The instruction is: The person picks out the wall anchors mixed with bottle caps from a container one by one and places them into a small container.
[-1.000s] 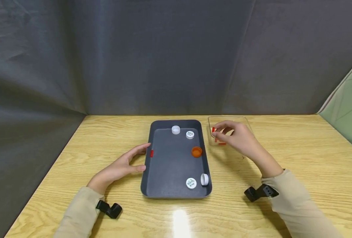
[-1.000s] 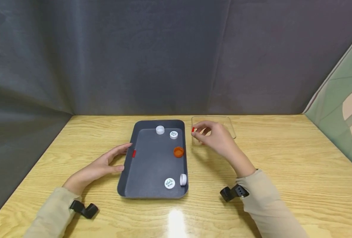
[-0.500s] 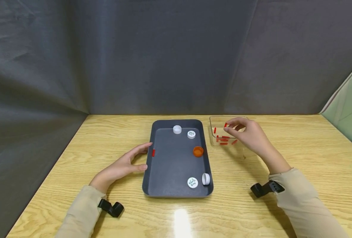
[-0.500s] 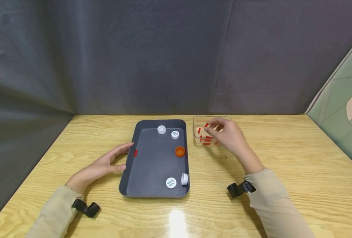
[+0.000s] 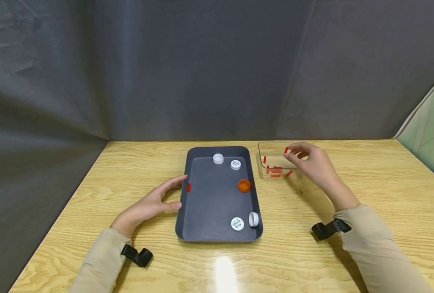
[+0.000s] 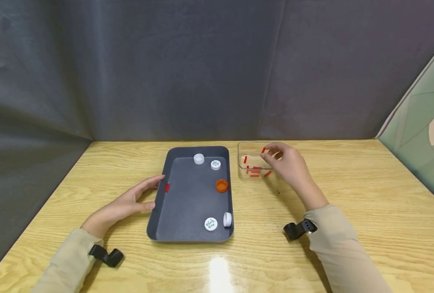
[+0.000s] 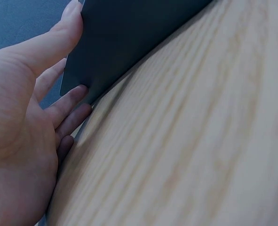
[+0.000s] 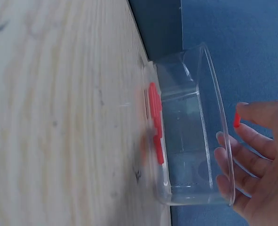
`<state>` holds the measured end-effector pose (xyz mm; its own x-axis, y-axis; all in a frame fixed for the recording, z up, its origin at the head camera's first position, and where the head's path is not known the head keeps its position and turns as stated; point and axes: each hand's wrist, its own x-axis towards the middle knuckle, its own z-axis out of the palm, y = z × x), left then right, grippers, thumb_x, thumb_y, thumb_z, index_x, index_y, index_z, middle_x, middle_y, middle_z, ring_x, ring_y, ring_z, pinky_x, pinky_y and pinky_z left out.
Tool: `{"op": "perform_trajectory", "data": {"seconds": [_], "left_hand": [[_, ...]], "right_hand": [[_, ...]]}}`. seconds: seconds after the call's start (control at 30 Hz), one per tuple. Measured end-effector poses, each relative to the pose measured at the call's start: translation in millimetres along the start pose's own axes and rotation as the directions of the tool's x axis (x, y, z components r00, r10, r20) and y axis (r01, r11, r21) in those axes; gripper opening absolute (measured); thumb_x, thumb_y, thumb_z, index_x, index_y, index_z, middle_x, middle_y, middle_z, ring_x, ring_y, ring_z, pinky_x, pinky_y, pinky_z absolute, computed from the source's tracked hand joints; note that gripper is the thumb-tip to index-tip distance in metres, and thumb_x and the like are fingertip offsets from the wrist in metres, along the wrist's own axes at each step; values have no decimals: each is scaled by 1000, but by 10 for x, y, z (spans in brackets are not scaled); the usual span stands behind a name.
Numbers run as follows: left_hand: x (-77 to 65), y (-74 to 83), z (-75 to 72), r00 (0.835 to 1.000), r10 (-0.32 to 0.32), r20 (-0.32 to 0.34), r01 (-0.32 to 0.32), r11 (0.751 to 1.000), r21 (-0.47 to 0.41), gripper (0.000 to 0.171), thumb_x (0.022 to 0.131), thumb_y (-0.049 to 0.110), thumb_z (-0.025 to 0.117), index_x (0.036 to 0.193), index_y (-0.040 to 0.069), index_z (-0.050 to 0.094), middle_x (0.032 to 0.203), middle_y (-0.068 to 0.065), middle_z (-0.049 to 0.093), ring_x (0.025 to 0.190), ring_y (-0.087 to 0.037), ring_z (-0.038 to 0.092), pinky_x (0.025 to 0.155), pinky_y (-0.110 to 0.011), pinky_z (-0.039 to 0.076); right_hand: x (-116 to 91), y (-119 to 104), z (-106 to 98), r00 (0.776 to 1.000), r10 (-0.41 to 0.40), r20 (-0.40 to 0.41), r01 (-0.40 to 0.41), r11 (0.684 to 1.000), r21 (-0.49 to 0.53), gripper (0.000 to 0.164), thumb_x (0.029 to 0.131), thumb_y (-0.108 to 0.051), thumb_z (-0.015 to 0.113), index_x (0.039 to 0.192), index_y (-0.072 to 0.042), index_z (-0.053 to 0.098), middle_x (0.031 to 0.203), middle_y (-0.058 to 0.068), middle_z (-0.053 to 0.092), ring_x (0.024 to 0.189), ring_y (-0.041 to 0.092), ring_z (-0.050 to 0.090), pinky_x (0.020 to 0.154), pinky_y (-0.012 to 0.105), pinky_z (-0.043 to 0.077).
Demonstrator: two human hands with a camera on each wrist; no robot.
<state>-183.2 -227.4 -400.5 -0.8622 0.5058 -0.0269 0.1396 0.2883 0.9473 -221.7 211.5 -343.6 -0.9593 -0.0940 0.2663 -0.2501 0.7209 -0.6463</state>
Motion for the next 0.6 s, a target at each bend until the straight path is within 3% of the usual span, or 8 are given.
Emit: {"op": "perform_trajectory", "data": {"seconds": [0.23, 0.6], "left_hand": [[-4, -15, -4, 999, 32, 7, -32, 999, -19, 79, 88, 13, 76, 155, 14, 34, 150, -12, 39, 138, -33, 32, 114, -56, 15], [-3, -14, -5, 999, 32, 10, -32, 999, -34, 78, 88, 14, 76, 154, 16, 34, 150, -12, 39, 137, -33, 32, 114, -56, 14]], "right_hand": [[1, 36, -9, 1000, -16, -25, 16, 1000, -6, 41, 99, -33, 62, 120, 2, 65, 106, 18, 67, 95, 33, 62, 73, 36, 46], [-3, 53, -3, 999, -21, -50, 21, 1000, -4, 37, 98, -28, 64, 120, 1, 65, 103, 16, 66, 93, 33, 63, 69, 25, 46]]}}
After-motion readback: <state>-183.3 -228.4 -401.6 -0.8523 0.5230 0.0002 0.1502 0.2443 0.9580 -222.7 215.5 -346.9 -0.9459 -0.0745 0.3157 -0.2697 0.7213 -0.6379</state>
